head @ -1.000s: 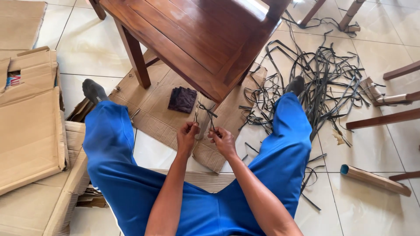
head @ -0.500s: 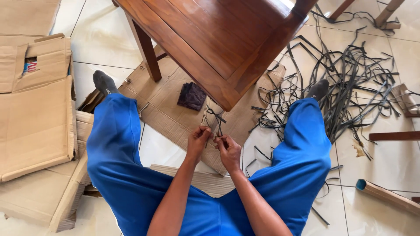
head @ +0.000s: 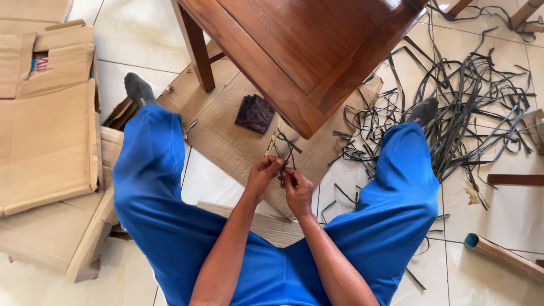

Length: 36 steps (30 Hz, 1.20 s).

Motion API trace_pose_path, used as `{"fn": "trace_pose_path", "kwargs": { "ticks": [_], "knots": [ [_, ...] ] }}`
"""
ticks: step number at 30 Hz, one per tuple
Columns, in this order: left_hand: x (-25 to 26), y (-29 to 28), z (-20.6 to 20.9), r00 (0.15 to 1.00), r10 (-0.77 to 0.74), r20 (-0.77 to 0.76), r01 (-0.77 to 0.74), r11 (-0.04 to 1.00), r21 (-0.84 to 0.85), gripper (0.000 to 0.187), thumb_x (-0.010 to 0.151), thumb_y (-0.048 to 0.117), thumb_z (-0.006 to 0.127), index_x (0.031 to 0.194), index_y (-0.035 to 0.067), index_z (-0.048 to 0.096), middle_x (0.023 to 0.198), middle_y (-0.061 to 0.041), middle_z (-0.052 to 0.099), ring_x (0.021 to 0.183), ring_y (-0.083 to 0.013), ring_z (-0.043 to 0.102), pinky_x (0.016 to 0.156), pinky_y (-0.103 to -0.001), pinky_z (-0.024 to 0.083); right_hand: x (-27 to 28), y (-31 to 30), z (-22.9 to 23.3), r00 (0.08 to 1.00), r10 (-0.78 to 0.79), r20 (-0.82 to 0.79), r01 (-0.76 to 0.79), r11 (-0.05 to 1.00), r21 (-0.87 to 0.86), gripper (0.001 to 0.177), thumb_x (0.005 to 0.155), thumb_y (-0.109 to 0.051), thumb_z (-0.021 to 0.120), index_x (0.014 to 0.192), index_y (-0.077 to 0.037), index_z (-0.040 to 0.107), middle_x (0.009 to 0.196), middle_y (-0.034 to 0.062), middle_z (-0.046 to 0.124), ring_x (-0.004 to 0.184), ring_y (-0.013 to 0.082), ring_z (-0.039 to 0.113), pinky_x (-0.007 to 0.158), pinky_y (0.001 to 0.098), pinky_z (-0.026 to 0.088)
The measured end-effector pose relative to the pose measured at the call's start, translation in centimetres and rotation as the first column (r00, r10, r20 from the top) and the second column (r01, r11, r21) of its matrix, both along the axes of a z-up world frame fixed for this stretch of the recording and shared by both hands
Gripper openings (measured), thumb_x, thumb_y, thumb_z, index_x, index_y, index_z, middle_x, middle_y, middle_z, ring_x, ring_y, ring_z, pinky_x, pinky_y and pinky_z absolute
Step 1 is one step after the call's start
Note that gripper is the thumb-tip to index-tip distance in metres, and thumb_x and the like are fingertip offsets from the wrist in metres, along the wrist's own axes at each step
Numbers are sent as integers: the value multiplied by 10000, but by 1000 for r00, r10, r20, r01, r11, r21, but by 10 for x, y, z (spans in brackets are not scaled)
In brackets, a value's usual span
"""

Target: Polishing a wooden chair with a cloth and then wrapping the legs with cardboard and plastic ties.

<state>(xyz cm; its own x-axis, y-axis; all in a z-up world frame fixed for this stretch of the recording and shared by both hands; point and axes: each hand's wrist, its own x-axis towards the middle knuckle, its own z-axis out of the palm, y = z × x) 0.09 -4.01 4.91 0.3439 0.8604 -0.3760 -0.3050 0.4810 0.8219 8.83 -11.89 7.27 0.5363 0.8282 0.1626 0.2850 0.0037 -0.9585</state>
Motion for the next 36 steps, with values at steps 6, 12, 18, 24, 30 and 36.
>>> {"fn": "trace_pose_path", "kwargs": {
  "ticks": [6,12,18,24,30,36],
  "knots": [
    [9,2,-6,999,-18,-28,17,999,-37,126,882,225,807,916,126,738,776,-14,687,695,-115,676,657,-213,502,10,-3,-6,998,18,52,-17,1000,-20,91,925,-29,697,959,-80,764,677,122,738,548,191,714,571,329,584],
    [7,1,-32,999,-23,-36,19,994,-109,129,904,269,790,885,180,699,828,15,718,741,-141,722,720,-234,534,16,-6,-9,994,24,102,-19,999,-50,88,921,-42,709,953,-92,774,668,122,732,571,216,735,573,342,588],
    [8,3,-19,998,-56,29,59,993,-102,100,911,235,776,894,155,717,786,11,712,685,-114,705,657,-227,538,10,-5,-6,989,8,150,6,996,-92,135,927,-64,690,933,-167,777,606,53,709,556,183,729,568,317,594],
    [6,5,-23,995,-48,83,51,998,-42,102,907,179,781,890,102,716,719,-45,678,590,-135,651,571,-237,488,-2,-8,-2,991,28,129,-16,996,-91,177,963,-62,624,991,-177,755,676,65,732,596,164,728,612,315,601],
    [3,7,-25,1000,-10,-3,10,994,105,85,850,163,829,870,112,764,758,-9,705,711,-42,568,673,-170,390,-44,-73,-54,884,332,330,-229,921,-315,324,904,-148,664,1220,-74,674,912,289,712,850,520,684,734,626,545],
    [-1,6,-24,999,-3,-41,9,988,151,82,843,167,816,883,111,771,767,-15,723,730,-40,549,675,-175,345,-64,-129,-132,465,852,-240,-619,119,-777,336,1002,-252,495,1216,-96,702,1194,126,669,1026,326,629,897,471,520]
  ]
}}
